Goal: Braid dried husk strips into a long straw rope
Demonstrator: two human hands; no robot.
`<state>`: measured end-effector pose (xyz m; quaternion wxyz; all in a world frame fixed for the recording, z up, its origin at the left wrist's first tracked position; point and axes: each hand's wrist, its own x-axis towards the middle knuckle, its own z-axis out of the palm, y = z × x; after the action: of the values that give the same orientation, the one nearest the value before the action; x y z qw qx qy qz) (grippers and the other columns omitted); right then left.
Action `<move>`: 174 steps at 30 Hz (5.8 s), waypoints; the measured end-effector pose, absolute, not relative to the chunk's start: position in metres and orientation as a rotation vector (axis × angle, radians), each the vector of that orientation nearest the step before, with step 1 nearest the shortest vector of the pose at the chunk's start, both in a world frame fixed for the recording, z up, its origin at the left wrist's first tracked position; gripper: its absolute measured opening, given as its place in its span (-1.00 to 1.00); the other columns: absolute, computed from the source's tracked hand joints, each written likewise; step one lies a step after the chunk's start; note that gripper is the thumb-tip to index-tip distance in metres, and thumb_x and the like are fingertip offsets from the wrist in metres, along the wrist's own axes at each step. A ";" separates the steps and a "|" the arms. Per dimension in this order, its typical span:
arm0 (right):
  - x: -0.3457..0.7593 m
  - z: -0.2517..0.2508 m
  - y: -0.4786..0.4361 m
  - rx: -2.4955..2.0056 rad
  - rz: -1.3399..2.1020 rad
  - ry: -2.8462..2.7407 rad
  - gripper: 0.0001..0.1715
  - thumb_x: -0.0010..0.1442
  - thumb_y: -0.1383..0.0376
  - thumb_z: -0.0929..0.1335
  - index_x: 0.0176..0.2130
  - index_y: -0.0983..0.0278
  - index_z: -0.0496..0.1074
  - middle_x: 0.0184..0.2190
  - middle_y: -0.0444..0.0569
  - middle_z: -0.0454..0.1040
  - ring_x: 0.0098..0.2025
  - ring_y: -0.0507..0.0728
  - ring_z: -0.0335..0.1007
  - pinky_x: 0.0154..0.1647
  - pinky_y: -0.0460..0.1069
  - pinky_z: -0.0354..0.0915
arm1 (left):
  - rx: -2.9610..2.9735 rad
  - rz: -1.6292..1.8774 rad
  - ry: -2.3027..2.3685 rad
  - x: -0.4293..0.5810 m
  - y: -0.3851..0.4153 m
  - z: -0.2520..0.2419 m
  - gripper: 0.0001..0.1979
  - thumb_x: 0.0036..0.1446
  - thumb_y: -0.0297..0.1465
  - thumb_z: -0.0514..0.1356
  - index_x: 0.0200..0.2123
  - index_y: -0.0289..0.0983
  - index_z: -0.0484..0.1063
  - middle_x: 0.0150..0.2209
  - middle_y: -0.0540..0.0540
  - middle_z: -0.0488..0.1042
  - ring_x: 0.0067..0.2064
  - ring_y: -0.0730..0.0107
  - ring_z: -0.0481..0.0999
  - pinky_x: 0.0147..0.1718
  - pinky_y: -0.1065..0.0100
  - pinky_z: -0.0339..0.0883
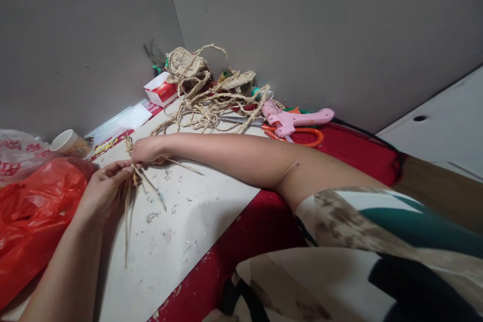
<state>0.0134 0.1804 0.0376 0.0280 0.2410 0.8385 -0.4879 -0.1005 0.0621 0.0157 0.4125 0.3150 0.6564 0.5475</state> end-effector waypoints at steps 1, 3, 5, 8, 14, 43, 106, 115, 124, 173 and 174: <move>0.014 0.036 0.182 0.723 -1.620 2.524 -0.76 0.16 0.34 0.23 -0.52 0.33 0.27 -0.77 -0.24 0.00 -0.75 -0.10 -0.12 -0.69 -0.14 -0.15 | 0.809 1.362 1.700 -0.102 0.061 0.018 -0.63 -0.31 -0.41 0.40 -0.32 -0.37 0.51 -0.45 -0.08 0.52 -0.52 0.52 0.42 -0.48 0.50 0.33; 0.014 0.033 0.185 0.686 -1.782 2.421 -0.78 0.16 0.38 0.22 -0.53 0.32 0.23 -0.77 -0.26 0.00 -0.76 -0.12 -0.15 -0.71 -0.15 -0.18 | 0.844 1.386 1.841 -0.105 0.058 0.021 -0.63 -0.29 -0.40 0.39 -0.30 -0.37 0.53 -0.45 -0.08 0.53 -0.48 0.50 0.44 -0.46 0.50 0.33; 0.013 0.030 0.187 0.664 -1.853 2.367 -0.77 0.17 0.39 0.20 -0.52 0.32 0.20 -0.77 -0.27 -0.02 -0.77 -0.13 -0.17 -0.73 -0.16 -0.20 | 0.861 1.454 1.952 -0.105 0.056 0.024 -0.67 -0.25 -0.36 0.37 -0.33 -0.36 0.53 -0.45 -0.08 0.53 -0.47 0.48 0.45 -0.46 0.50 0.33; 0.012 0.027 0.190 0.614 -1.877 2.352 -0.77 0.18 0.38 0.19 -0.52 0.32 0.18 -0.77 -0.28 -0.03 -0.78 -0.13 -0.17 -0.75 -0.17 -0.21 | 0.876 1.395 1.994 -0.100 0.055 0.026 -0.72 -0.19 -0.29 0.36 -0.40 -0.35 0.51 -0.54 -0.03 0.48 -0.54 0.53 0.39 -0.54 0.53 0.26; 0.010 0.023 0.193 0.536 -1.903 2.327 -0.78 0.20 0.39 0.19 -0.49 0.32 0.17 -0.76 -0.29 -0.02 -0.78 -0.13 -0.16 -0.77 -0.18 -0.18 | 0.734 1.248 1.765 -0.090 0.058 0.025 -0.72 -0.23 -0.30 0.39 -0.44 -0.36 0.51 -0.57 -0.01 0.45 -0.57 0.56 0.34 -0.58 0.54 0.21; 0.008 0.024 0.184 0.569 -1.292 2.898 -0.74 0.15 0.35 0.24 -0.55 0.36 0.27 -0.69 -0.17 0.18 -0.65 -0.10 0.02 -0.62 -0.16 -0.03 | 0.712 1.153 1.761 -0.093 0.059 0.028 -0.74 -0.04 -0.31 0.18 -0.63 -0.26 0.18 -0.73 0.15 0.04 -0.74 0.66 -0.06 -0.75 0.53 -0.21; 0.030 0.046 0.178 0.438 -0.810 3.077 -0.80 0.13 0.38 0.24 -0.35 0.37 0.44 -0.40 0.02 0.45 -0.47 0.00 0.10 -0.43 -0.08 0.01 | 0.777 1.133 1.795 -0.100 0.063 0.021 -0.75 -0.10 -0.24 0.28 -0.54 -0.28 0.32 -0.75 0.19 0.00 -0.74 0.68 -0.12 -0.76 0.56 -0.25; 0.032 0.051 0.161 0.647 -1.402 2.754 -0.80 0.13 0.39 0.21 -0.46 0.40 0.35 -0.64 -0.09 0.31 -0.63 -0.05 0.12 -0.61 -0.13 0.09 | 0.709 1.199 1.659 -0.099 0.062 0.022 -0.74 -0.10 -0.32 0.29 -0.59 -0.28 0.25 -0.74 0.19 -0.03 -0.73 0.70 -0.11 -0.76 0.57 -0.25; 0.040 0.056 0.147 0.420 -0.900 2.908 -0.75 0.07 0.41 0.22 -0.55 0.39 0.39 -0.65 -0.02 0.38 -0.60 -0.01 0.19 -0.54 -0.09 0.11 | 0.688 1.268 1.635 -0.097 0.063 0.021 -0.69 -0.15 -0.37 0.31 -0.64 -0.28 0.18 -0.75 0.18 -0.01 -0.73 0.71 -0.07 -0.77 0.58 -0.20; 0.018 0.022 0.196 0.495 -1.968 2.131 -0.65 0.23 0.30 0.20 -0.56 0.28 0.05 -0.71 -0.23 -0.04 -0.72 -0.13 -0.18 -0.73 -0.15 -0.25 | 1.113 0.277 2.671 -0.105 -0.095 0.158 -0.59 -0.06 0.03 0.17 -0.47 -0.23 0.42 -0.62 0.02 0.35 -0.58 0.44 0.26 -0.60 0.43 0.17; 0.018 0.021 0.196 0.491 -1.966 2.127 -0.65 0.23 0.30 0.19 -0.56 0.28 0.05 -0.71 -0.23 -0.04 -0.72 -0.13 -0.19 -0.72 -0.15 -0.25 | 1.023 0.276 2.728 -0.112 -0.109 0.157 -0.57 -0.05 0.04 0.16 -0.53 -0.24 0.40 -0.65 0.02 0.32 -0.59 0.44 0.25 -0.59 0.42 0.16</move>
<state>0.0177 0.1956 0.0212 0.1016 0.1664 0.7202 -0.6658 -0.1120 -0.1090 0.1567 0.1076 0.3475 0.9268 0.0937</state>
